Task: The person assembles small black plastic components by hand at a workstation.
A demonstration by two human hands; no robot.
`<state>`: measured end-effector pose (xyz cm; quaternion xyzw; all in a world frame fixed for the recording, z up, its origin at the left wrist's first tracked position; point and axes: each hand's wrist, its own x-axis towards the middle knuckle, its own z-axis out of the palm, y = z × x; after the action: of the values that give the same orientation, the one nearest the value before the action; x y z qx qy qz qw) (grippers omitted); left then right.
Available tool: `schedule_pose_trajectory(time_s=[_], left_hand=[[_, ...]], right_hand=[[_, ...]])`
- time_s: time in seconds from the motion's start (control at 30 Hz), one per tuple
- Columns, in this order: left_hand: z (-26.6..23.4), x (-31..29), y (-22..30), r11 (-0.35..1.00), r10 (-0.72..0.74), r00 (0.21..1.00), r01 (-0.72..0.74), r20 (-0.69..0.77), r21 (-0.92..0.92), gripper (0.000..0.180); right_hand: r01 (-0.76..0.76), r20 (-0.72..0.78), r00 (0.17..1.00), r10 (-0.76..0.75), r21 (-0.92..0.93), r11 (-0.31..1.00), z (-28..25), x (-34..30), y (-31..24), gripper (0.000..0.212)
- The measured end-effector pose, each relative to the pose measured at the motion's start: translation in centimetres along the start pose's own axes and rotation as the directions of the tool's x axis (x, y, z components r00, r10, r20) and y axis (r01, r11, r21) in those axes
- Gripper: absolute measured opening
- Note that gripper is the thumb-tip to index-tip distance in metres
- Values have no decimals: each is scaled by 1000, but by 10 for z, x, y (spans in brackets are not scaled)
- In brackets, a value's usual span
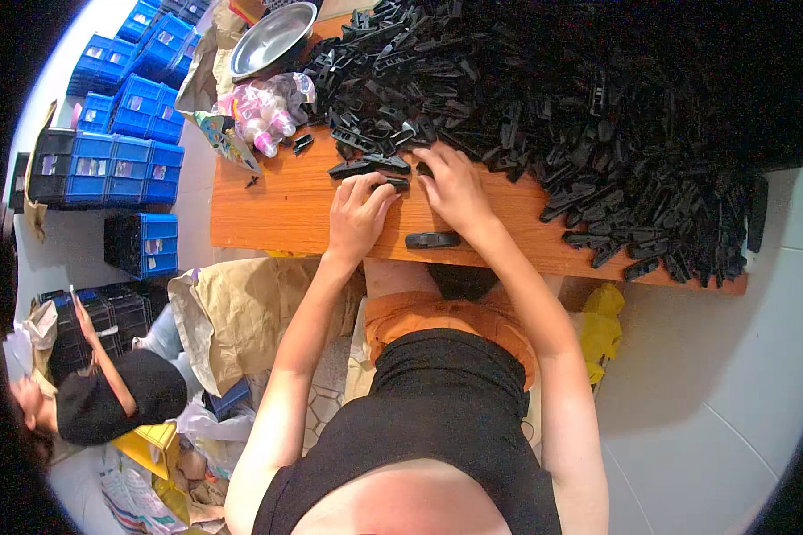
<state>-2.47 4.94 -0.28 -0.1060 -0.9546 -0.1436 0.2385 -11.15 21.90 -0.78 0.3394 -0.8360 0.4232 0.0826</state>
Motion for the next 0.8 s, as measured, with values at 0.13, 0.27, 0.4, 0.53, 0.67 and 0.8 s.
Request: schedule_pose_trajectory(time_s=[0.13,0.27,0.4,0.53,0.67,0.8], left_hand=[[0,10,4,1000,6,1000,-6,-16,-27,24],[-1,20,0,999,-49,996,51,72,-15,25],[-14,23,12,960,-143,990,141,11,-240,20],[-13,7,16,612,-575,810,517,112,-599,19],[8,-12,17,457,-678,719,574,152,-679,24],[13,-18,14,626,-561,828,442,23,-642,43]], right_hand=[[-146,0,988,152,259,955,-17,-2,1,34],[-330,113,943,312,418,846,-31,-7,-5,26],[-175,50,984,170,128,976,-36,-28,7,23],[-221,75,974,213,134,966,-43,-37,0,24],[-141,55,989,135,119,983,-43,-41,8,26],[-173,36,985,170,133,976,-45,-43,17,26]])
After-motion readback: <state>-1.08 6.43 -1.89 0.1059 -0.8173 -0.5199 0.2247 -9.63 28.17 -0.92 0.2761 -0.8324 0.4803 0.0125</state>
